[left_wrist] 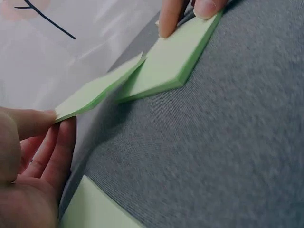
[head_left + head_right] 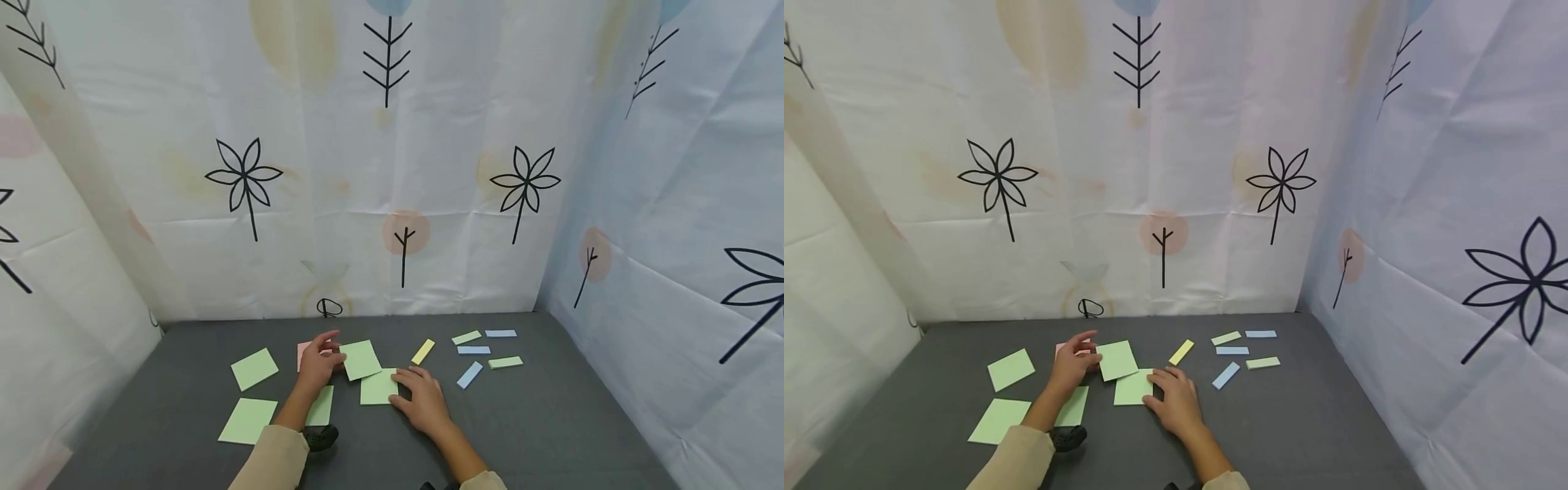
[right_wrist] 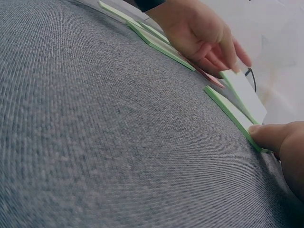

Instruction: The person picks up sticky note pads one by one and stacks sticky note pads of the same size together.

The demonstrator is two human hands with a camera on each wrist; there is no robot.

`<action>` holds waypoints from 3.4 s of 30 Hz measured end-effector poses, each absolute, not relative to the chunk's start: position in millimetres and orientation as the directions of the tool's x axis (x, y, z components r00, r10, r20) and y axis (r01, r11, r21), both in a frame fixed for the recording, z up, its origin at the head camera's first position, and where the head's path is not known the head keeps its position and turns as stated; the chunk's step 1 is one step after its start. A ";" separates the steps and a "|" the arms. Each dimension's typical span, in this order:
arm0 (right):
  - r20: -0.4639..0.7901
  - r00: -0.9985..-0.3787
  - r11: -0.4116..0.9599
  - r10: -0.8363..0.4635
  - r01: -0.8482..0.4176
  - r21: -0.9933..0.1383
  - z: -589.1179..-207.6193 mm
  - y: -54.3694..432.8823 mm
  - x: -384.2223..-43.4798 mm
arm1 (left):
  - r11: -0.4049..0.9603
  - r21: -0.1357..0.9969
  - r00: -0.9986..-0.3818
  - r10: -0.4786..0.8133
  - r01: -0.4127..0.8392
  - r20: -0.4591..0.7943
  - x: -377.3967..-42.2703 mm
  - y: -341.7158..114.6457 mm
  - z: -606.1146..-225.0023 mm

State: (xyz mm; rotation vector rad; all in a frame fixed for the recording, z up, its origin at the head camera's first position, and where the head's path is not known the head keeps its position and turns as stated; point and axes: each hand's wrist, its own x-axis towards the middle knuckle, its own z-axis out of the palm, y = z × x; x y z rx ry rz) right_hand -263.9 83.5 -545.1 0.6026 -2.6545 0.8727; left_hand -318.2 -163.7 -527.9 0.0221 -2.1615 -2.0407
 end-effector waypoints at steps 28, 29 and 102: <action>0.353 -0.899 0.747 -0.257 -0.417 -0.517 -544.0 82.4 -264.8 | 0.564 0.788 -0.964 0.068 0.248 0.256 -292.9 -135.5 -529.4; 0.352 -0.899 0.747 -0.259 -0.418 -0.518 -544.1 82.5 -264.7 | 0.572 0.782 -0.965 0.068 0.247 0.255 -292.8 -134.8 -529.1; 0.377 -0.874 0.749 -0.307 -0.466 -0.471 -542.8 83.9 -261.3 | 0.556 0.777 -0.952 0.099 0.295 0.290 -276.9 -133.7 -535.0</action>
